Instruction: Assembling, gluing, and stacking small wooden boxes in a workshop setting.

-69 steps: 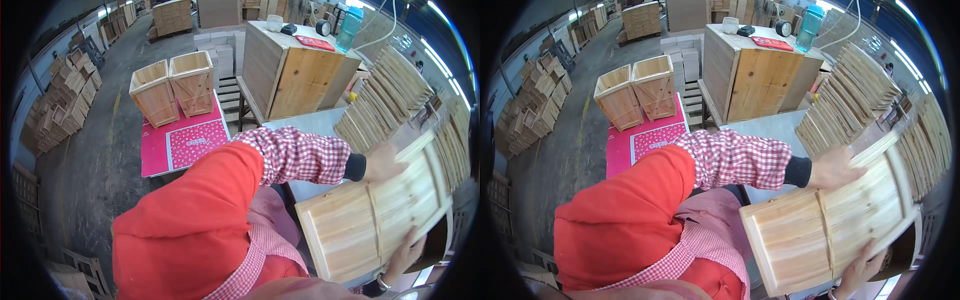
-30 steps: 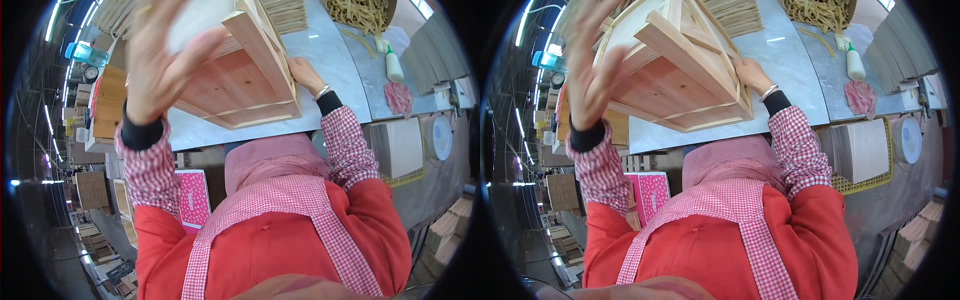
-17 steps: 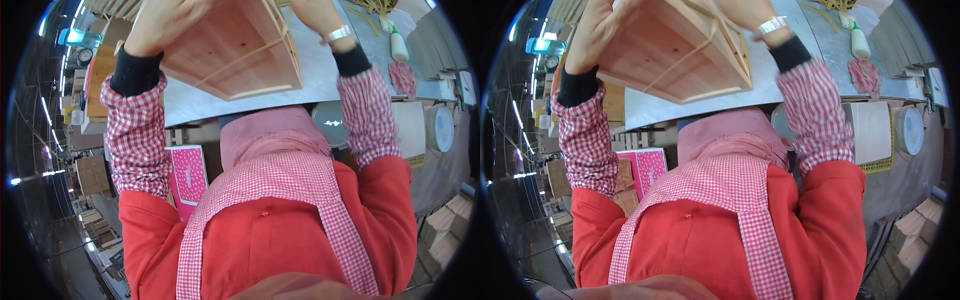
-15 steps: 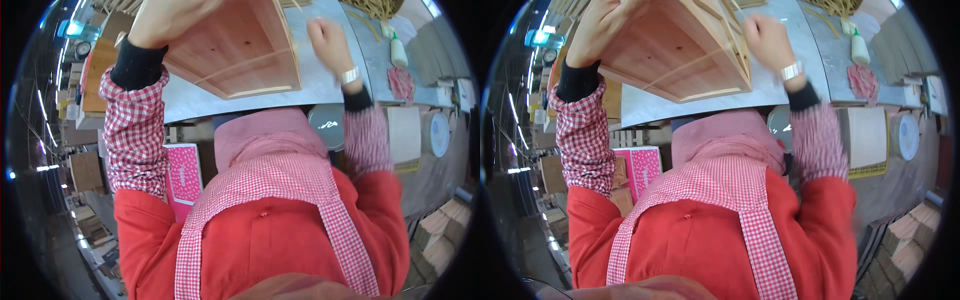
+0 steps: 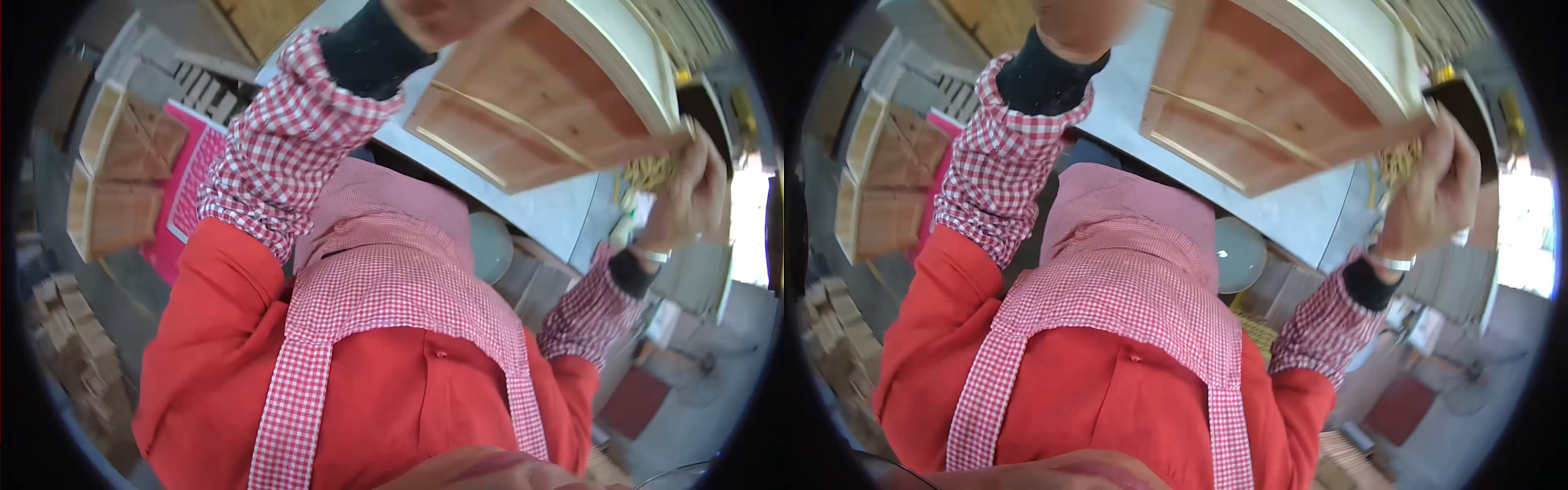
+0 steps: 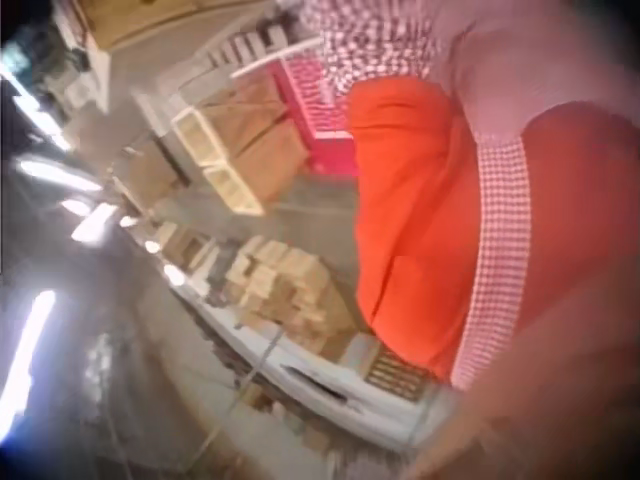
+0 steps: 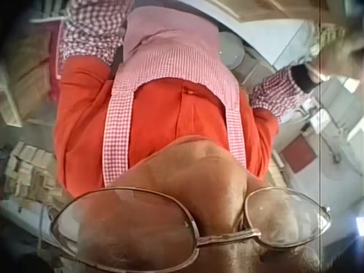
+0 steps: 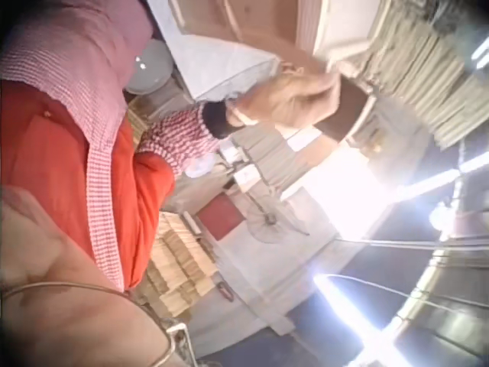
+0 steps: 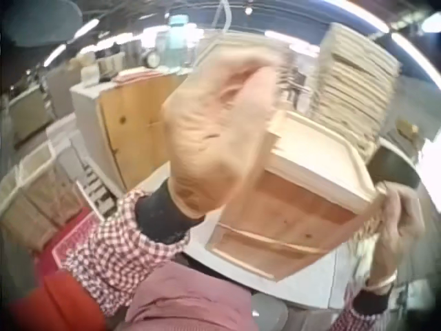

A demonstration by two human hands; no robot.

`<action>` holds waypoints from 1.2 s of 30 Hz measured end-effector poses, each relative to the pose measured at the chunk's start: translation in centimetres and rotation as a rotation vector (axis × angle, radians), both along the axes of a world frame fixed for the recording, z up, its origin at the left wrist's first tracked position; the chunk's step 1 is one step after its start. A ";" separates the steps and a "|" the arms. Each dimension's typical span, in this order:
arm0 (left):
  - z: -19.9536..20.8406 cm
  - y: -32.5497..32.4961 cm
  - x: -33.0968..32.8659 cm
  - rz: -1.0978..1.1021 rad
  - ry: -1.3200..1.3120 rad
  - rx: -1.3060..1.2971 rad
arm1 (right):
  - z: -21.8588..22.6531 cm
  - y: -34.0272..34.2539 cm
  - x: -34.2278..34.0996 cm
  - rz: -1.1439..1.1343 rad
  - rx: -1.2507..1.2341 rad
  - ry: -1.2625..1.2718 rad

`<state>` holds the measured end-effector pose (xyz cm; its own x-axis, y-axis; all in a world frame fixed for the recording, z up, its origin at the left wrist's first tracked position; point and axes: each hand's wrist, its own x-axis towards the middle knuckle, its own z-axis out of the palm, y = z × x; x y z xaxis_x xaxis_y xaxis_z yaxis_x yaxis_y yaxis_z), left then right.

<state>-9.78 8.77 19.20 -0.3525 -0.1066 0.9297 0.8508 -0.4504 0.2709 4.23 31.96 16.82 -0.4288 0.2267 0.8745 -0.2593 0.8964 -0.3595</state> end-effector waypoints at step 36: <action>-1.6 -5.0 -9.4 -0.163 0.026 -0.664 | 1.9 -3.9 -1.0 -0.275 -0.819 -0.216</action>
